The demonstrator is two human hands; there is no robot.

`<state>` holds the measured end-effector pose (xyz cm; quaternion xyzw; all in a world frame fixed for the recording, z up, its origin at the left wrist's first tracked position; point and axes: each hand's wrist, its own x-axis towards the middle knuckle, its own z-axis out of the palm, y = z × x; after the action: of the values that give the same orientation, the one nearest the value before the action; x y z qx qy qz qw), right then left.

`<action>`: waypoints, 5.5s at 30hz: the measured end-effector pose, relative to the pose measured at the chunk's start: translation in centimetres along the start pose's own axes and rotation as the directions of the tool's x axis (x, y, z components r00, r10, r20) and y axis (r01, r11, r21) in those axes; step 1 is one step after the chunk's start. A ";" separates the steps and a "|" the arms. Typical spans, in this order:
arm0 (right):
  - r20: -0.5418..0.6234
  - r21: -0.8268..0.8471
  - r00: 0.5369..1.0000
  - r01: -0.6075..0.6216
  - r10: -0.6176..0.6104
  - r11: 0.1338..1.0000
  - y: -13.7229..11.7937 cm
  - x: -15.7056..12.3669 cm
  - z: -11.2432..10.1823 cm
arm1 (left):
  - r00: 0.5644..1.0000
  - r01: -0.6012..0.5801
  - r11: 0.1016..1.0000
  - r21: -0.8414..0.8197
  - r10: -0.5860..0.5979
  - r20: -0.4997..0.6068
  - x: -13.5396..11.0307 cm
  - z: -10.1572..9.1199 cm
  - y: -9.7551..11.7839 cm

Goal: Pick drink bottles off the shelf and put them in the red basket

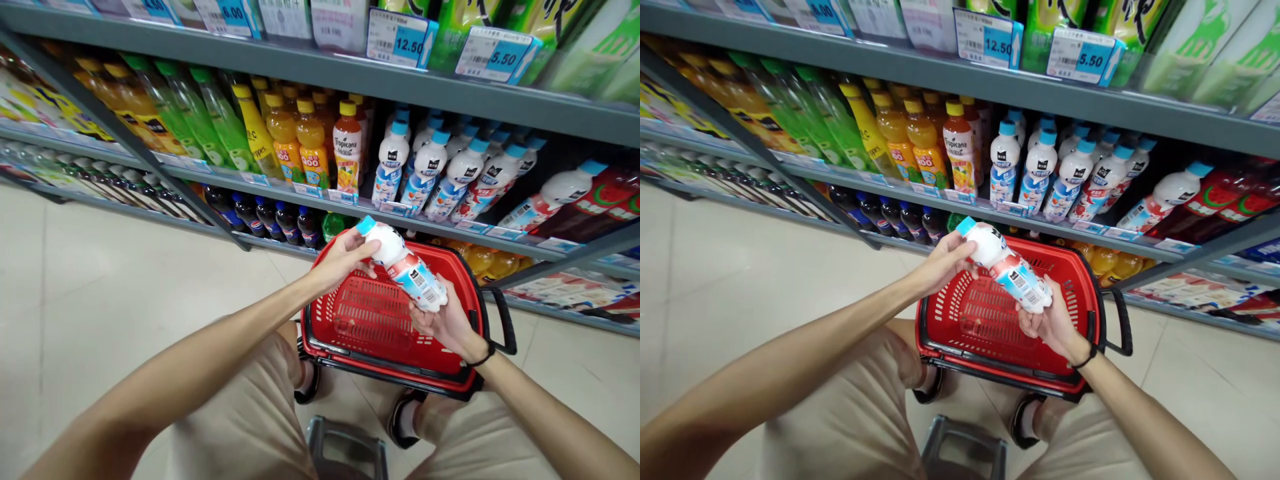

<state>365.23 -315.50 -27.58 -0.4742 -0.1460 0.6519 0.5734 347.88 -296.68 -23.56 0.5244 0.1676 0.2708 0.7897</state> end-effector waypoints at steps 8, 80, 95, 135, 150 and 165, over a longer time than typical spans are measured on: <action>0.068 -0.195 0.984 0.174 -0.164 0.965 0.2 -0.9 1.8 | 0.984 0.053 0.998 0.035 -0.046 -0.174 0.0 0.6 0.6; -0.257 -0.960 0.961 -0.243 0.100 -0.136 -5.6 -0.5 -7.9 | 0.956 -0.233 -0.191 0.954 0.133 0.260 16.0 17.2 -4.3; -0.287 -0.956 0.958 -0.286 0.003 -0.066 -6.1 -0.8 -8.0 | 0.816 -0.459 -0.159 0.874 0.314 0.485 21.3 21.8 -0.4; -0.084 -0.668 0.890 0.283 -0.449 0.688 0.6 1.5 -1.5 | 0.971 -0.238 0.912 0.334 0.220 0.091 -1.5 -1.0 -0.6; -0.062 -0.496 0.921 0.307 -0.385 0.812 -0.5 0.2 -1.3 | 0.969 -0.231 0.934 0.272 0.195 0.155 -1.8 -1.3 -0.5; -0.037 -0.770 0.832 0.329 -0.554 0.546 0.5 0.7 -2.7 | 0.958 -0.236 0.935 0.266 0.177 0.227 -1.2 -1.9 -1.1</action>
<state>367.13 -315.96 -29.59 -0.6963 -0.4299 0.2953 0.4931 346.17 -296.27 -25.33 0.6738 0.0691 0.2711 0.6839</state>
